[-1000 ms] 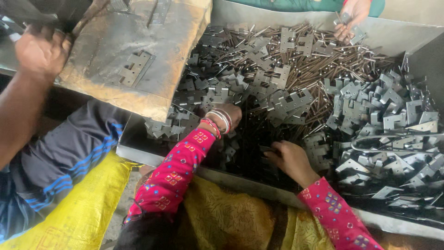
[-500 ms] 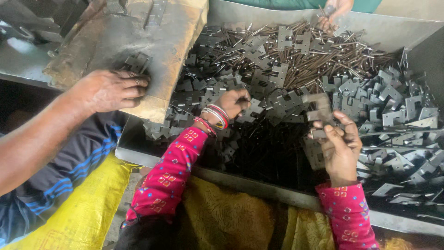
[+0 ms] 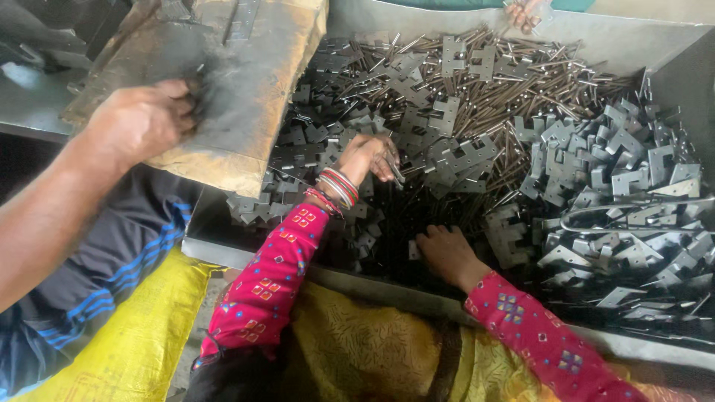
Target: The person sits on the floor and repeatedly picks metal plates and pins from a large bin, inserts the pins into the plates, and places the assembled units into a tray. The task continues throughout the clip with the same repetitive assembly motion.
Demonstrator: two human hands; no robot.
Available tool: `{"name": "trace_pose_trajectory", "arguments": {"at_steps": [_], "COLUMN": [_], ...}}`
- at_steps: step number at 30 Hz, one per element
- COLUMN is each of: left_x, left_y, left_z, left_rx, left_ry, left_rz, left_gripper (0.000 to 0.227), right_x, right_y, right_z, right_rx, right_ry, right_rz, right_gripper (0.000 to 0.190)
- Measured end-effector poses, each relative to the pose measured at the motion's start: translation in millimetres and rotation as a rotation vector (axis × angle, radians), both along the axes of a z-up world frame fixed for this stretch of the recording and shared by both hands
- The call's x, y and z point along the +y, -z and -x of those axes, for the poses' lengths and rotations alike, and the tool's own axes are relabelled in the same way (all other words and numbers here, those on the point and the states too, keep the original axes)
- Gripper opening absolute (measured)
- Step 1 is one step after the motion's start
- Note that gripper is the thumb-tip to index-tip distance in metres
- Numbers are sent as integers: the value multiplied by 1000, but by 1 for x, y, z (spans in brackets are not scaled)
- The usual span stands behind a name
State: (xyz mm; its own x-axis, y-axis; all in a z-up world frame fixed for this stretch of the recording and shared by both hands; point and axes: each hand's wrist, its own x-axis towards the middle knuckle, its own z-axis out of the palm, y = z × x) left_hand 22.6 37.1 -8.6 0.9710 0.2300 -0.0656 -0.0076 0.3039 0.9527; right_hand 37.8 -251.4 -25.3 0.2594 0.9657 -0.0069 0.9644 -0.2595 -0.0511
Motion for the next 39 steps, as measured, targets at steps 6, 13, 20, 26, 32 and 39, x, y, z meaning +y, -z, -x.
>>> {"name": "trace_pose_trajectory", "arguments": {"at_steps": [6, 13, 20, 26, 32, 39], "left_x": [0, -22, -2, 16, -8, -32], "left_y": [-13, -40, 7, 36, -3, -20], "left_z": [7, 11, -4, -14, -1, 8], "left_rx": [-61, -297, -141, -176, -2, -67], "left_ry": [14, -183, -261, -202, 10, 47], "left_rz": [-158, -485, -407, -321, 293, 59], "left_gripper": [54, 51, 68, 34, 35, 28], "right_x": [1, -1, 0, -7, -60, -99], "right_y": [7, 10, 7, -7, -16, -32], "right_z": [0, 2, -2, -20, -53, -68], "right_rx": [-191, -154, -69, 618, 1251, 1201], "right_ry": [-82, -95, -159, -23, 371, 477], "right_rz": [159, 97, 122, -138, -531, -962], "right_gripper": [11, 7, 23, 26, 22, 10]}}
